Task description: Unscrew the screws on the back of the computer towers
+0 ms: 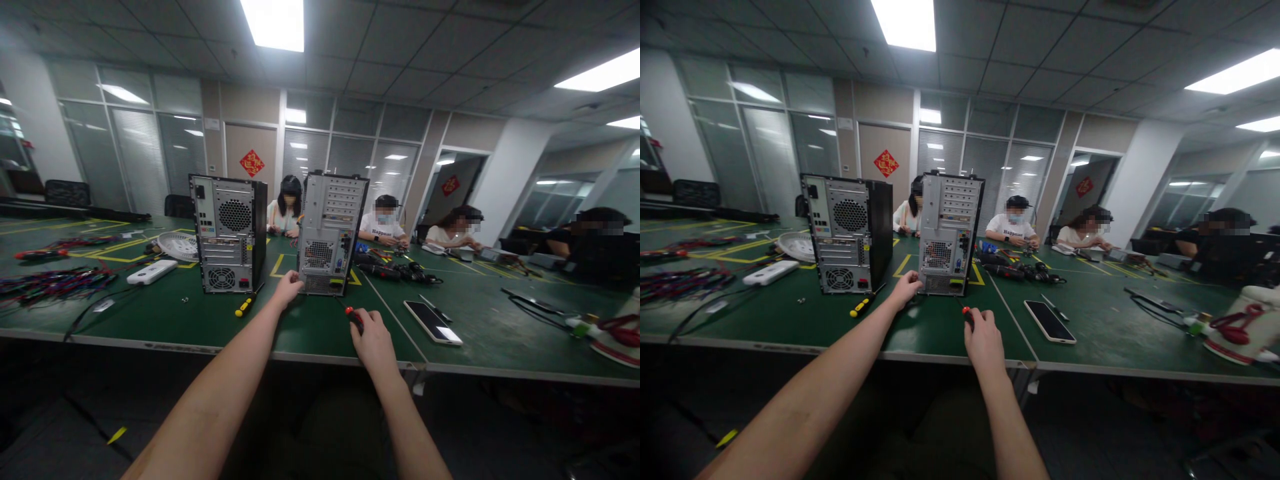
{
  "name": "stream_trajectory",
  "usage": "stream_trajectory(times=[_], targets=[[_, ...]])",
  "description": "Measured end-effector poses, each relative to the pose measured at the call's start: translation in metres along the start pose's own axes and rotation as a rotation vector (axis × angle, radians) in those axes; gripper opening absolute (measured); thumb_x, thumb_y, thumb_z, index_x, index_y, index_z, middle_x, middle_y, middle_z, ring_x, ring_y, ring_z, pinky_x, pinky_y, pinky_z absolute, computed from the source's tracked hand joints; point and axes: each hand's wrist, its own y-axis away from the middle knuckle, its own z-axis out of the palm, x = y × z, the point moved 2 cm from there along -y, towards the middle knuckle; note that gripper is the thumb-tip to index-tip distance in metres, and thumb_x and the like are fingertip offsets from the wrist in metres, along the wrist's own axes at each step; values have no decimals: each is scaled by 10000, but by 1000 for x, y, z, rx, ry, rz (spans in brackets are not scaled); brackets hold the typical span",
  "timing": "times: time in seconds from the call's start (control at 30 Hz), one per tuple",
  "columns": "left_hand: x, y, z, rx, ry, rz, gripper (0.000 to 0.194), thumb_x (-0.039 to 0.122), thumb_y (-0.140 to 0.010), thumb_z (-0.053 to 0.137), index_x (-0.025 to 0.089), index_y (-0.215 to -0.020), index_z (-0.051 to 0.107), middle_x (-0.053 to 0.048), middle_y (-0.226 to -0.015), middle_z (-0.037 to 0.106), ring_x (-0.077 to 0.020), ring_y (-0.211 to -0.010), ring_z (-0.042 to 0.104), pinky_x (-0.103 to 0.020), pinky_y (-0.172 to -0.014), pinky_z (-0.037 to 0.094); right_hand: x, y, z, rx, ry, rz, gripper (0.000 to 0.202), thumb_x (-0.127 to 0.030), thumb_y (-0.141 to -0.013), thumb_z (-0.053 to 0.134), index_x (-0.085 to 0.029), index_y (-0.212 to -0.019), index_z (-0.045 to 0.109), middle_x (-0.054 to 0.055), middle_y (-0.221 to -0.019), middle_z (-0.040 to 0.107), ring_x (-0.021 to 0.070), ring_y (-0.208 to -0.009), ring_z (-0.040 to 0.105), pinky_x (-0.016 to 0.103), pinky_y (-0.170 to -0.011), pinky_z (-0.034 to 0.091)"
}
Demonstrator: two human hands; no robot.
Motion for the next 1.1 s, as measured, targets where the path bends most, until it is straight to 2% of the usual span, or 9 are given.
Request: stream_trajectory(times=[0.13, 0.33, 0.47, 0.7, 1.1], targets=[[6, 4, -1, 0, 4, -3, 145, 133, -677, 639, 199, -780, 562, 44, -690, 561, -142, -678, 521, -268, -675, 381, 1, -1, 3, 30, -30, -21, 221, -266, -1024, 544, -213, -1217, 638, 79, -1139, 596, 184, -909, 667, 270, -778, 480], [7, 5, 0, 4, 9, -16, 149, 130, -681, 645, 200, -784, 564, 39, -699, 571, -145, -693, 534, -268, -690, 394, 1, -2, 3, -16, -30, -8, 264, -267, -997, 583, -204, -1252, 610, 98, -1197, 583, 205, -964, 683, 286, -823, 512], [6, 3, 0, -1, 11, -24, 150, 131, -681, 642, 199, -790, 564, 35, -711, 579, -145, -697, 538, -271, -700, 401, -1, -1, -1, -47, 10, 30, 247, -304, -1034, 529, -191, -1243, 597, 102, -1184, 624, 202, -959, 691, 278, -785, 496], [8, 5, -1, -9, -4, -25, 147, 141, -686, 642, 200, -797, 566, 33, -709, 570, -150, -700, 534, -273, -683, 401, -1, 1, -2, -76, 139, 29, 213, -379, -1065, 462, -206, -1136, 566, 72, -1041, 716, 202, -864, 718, 271, -672, 444], [-2, -2, 1, 11, -36, -9, 138, 138, -693, 637, 200, -781, 551, 46, -683, 542, -135, -670, 508, -269, -696, 399, -2, 2, -3, -122, 182, 62, 237, -406, -1070, 429, -217, -1144, 552, 84, -1016, 759, 228, -876, 748, 278, -687, 448]])
